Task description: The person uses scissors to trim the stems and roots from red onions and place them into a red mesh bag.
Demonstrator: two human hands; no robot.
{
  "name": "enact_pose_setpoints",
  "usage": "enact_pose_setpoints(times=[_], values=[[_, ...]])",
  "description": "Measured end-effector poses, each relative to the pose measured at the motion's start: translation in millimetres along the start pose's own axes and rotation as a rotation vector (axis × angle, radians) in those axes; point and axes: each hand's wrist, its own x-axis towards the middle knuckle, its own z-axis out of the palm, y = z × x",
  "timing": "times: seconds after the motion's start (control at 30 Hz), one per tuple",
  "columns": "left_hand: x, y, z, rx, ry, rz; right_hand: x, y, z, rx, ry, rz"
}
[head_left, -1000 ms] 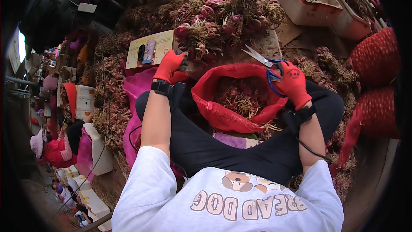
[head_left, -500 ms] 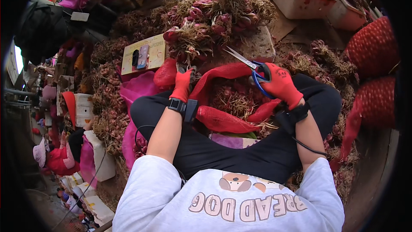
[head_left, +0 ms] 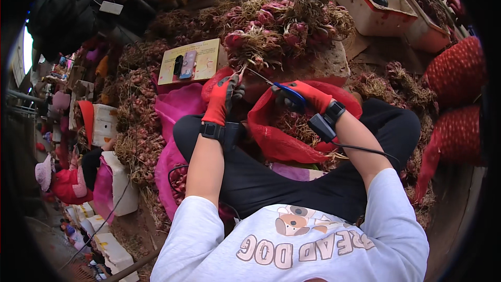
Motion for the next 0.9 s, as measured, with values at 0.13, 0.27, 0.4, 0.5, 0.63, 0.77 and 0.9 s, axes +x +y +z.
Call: enact_pose_setpoints(times=[0.13, 0.27, 0.4, 0.5, 0.63, 0.77, 0.9], values=[[2, -2, -7, 0.081, -0.028, 0.008, 28, -6, -8, -0.250, 0.042, -0.044], [10, -8, -3, 0.140, -0.009, 0.037, 47, 6, -22, -0.866, 0.376, -0.341], [18, -21, -24, 0.138, -0.067, 0.115, 33, 4, -15, -1.118, 0.536, -0.299], [-2, -13, -7, 0.056, -0.112, 0.148, -25, -21, -3, -0.786, 0.302, 0.043], [-97, 50, 70, -0.077, -0.322, 0.074, -84, -4, 1, -0.134, 0.155, -0.274], [-102, 0, 99, -0.098, -0.465, 0.073, -105, 3, 23, 0.021, 0.241, -0.394], [-106, -41, 127, 0.184, -0.415, 0.337, -106, 23, 25, 0.216, 0.301, -0.393]])
